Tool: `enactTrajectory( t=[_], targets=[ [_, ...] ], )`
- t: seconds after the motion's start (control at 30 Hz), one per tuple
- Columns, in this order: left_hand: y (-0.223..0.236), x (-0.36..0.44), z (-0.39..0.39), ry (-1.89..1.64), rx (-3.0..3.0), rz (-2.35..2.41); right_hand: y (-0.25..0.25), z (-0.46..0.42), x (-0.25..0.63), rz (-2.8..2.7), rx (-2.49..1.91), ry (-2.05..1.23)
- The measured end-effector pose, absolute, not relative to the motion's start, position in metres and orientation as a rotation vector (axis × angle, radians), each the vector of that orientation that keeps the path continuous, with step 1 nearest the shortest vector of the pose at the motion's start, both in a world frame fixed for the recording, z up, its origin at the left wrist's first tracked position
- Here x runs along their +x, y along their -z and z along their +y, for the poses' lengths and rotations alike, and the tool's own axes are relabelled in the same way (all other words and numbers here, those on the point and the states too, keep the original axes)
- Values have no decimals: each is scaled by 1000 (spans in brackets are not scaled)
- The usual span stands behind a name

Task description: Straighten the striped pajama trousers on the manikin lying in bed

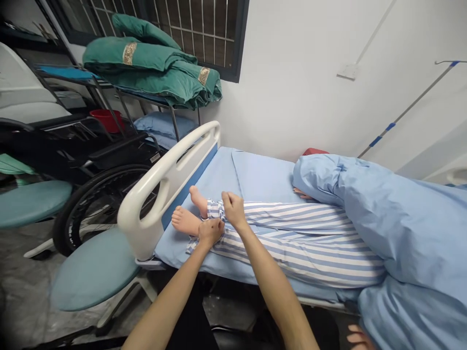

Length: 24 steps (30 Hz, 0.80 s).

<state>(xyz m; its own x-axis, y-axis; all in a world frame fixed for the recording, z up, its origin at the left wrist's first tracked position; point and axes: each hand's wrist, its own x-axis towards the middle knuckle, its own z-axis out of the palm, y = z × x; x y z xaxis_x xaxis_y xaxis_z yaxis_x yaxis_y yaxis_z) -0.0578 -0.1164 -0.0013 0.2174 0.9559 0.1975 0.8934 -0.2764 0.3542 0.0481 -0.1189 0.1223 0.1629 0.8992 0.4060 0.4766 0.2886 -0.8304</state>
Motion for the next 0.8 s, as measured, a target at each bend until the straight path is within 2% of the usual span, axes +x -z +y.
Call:
enactTrajectory(
  t=[0.1, 0.23, 0.33, 0.63, 0.8],
  targets=[
    [0, -59, -118, -535, 2316, 1758, -99, -120, 31, -1493, -1401, -470],
    [1, -60, -117, -545, 2309, 1734, -37, -130, 36, -1512, -1723, -449],
    [5, -61, -117, -583, 2329, 1723, -12, -136, 38, -1579, -1870, -382],
    [13, -60, -135, -726, 2280, 1808, -17, -136, 35, -1617, -1965, -339],
    [-21, -67, -134, -886, 2048, 1763, -14, -132, 39, -1547, -1881, -383]
  ],
)
